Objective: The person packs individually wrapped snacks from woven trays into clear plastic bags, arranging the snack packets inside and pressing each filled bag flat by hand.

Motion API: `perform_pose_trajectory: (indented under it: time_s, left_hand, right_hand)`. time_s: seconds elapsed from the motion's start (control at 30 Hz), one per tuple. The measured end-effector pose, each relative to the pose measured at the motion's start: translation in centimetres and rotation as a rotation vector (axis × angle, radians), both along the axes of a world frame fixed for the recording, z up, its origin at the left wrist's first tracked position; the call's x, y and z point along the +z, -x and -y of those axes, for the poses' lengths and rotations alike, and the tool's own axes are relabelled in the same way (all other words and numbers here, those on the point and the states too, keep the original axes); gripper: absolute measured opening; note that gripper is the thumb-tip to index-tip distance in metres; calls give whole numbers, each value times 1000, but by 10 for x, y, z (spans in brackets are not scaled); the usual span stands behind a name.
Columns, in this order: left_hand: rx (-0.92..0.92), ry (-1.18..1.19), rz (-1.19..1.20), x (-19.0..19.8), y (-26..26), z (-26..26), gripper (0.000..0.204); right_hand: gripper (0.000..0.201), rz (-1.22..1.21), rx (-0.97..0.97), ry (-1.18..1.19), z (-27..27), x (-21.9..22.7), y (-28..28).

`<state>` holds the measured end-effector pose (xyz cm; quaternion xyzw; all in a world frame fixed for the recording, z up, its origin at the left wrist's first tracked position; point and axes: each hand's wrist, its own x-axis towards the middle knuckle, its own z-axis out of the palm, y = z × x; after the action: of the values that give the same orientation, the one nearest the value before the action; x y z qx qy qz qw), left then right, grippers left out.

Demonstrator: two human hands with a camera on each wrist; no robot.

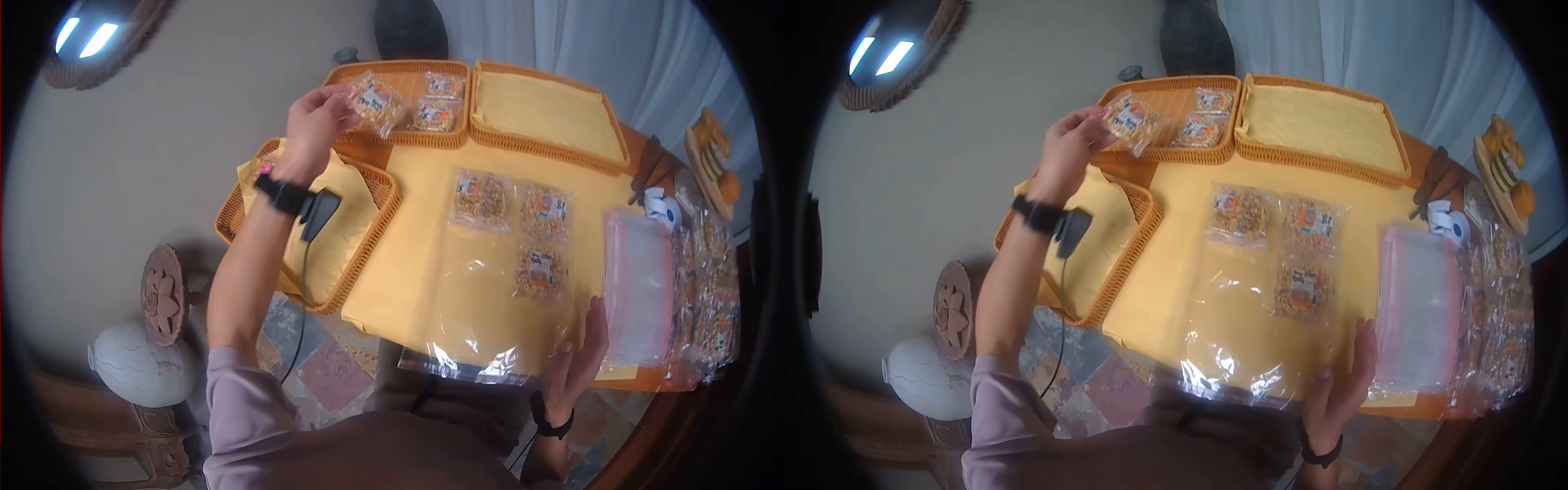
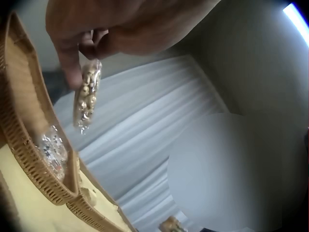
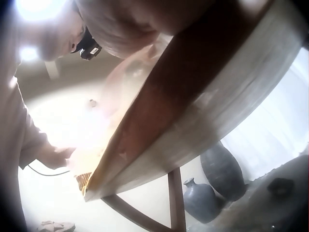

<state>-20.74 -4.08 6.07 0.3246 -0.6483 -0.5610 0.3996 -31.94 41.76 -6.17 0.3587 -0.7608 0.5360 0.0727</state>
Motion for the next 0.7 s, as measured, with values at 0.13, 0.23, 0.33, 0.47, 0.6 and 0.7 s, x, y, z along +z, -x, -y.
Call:
perform_pose_trajectory:
  time_s: [0.13,0.23,0.33,0.47,0.6,0.7]
  left_hand:
    - [102,113,229,-33,33,38,23]
    - [168,442,609,-44,39,44,20]
    - [81,522,745,-38,48,49,24]
    - [171,623,921,-42,69,81,41]
    - [216,641,1033,-51,76,115,50]
    - [102,474,972,-64,69,130,51]
  right_hand:
    - [63,-29,-37,-44,2,5,-2]
    - [63,-37,-44,-63,2,4,-1]
    - [62,-38,-37,-81,2,5,-2]
    - [59,-52,-18,-99,3,6,-2]
    - [58,-40,-29,-95,3,8,-3]
    - [56,-35,-29,-77,5,8,-3]
